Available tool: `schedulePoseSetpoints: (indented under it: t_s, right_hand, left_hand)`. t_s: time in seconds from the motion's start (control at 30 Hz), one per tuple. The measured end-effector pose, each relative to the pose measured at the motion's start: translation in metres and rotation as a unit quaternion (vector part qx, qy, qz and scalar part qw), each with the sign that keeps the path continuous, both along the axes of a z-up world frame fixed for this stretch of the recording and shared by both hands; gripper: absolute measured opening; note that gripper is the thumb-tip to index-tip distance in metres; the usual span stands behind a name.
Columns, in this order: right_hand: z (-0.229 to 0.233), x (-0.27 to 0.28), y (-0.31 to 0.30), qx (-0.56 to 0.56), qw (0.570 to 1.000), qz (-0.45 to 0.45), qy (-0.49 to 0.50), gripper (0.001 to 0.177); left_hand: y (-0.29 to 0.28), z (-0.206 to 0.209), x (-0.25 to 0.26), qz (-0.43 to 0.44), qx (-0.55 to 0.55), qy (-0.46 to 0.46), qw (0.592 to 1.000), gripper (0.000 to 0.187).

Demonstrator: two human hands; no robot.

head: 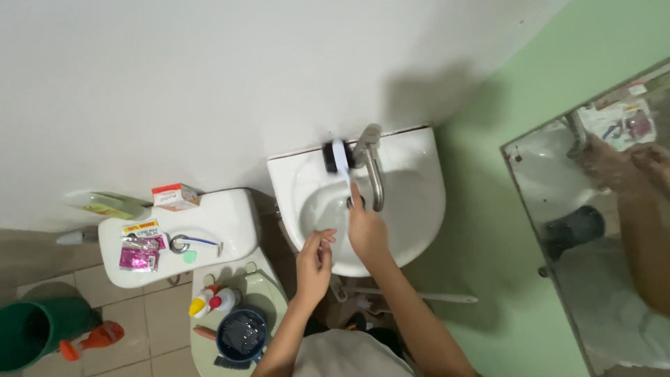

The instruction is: Cleaning the bathroom sink and faucet with a brush and cleaning solution.

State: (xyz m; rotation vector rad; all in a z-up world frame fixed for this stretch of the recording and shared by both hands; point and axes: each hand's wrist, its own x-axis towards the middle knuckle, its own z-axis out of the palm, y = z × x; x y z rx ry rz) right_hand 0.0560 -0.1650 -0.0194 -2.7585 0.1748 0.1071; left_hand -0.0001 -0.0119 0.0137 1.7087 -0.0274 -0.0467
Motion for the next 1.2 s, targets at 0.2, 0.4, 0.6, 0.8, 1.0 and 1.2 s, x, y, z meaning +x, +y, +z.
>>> schedulePoseSetpoints:
  t_s: [0.2,0.4,0.6,0.8,1.0,1.2]
  right_hand:
    - [0.003,-0.043,0.007,0.179,0.984,0.015,0.001,0.071]
    - [0.014,-0.029,0.01,0.743,0.658,-0.114,0.045,0.05]
    - [0.055,0.029,0.018,0.756,0.645,0.001,0.113,0.042]
    - [0.164,0.06,0.012,0.117,0.971,0.187,-0.091,0.047]
    - [0.14,0.112,0.009,0.413,0.844,0.296,-0.17,0.036]
    - [0.153,0.142,-0.001,0.58,0.758,0.248,-0.166,0.005]
  left_hand:
    - [-0.006,0.016,-0.008,0.013,0.036,-0.128,0.991,0.033]
    - [-0.005,0.001,-0.035,-0.032,0.043,-0.363,0.93,0.042]
    - [-0.011,0.023,0.018,0.127,0.028,-0.304,0.944,0.048]
    - [0.016,0.087,0.102,0.047,-0.088,-0.177,0.979,0.04]
    - [0.025,0.128,0.131,-0.003,0.19,-0.413,0.891,0.043]
    - [0.035,0.115,0.108,0.042,0.059,-0.345,0.936,0.041]
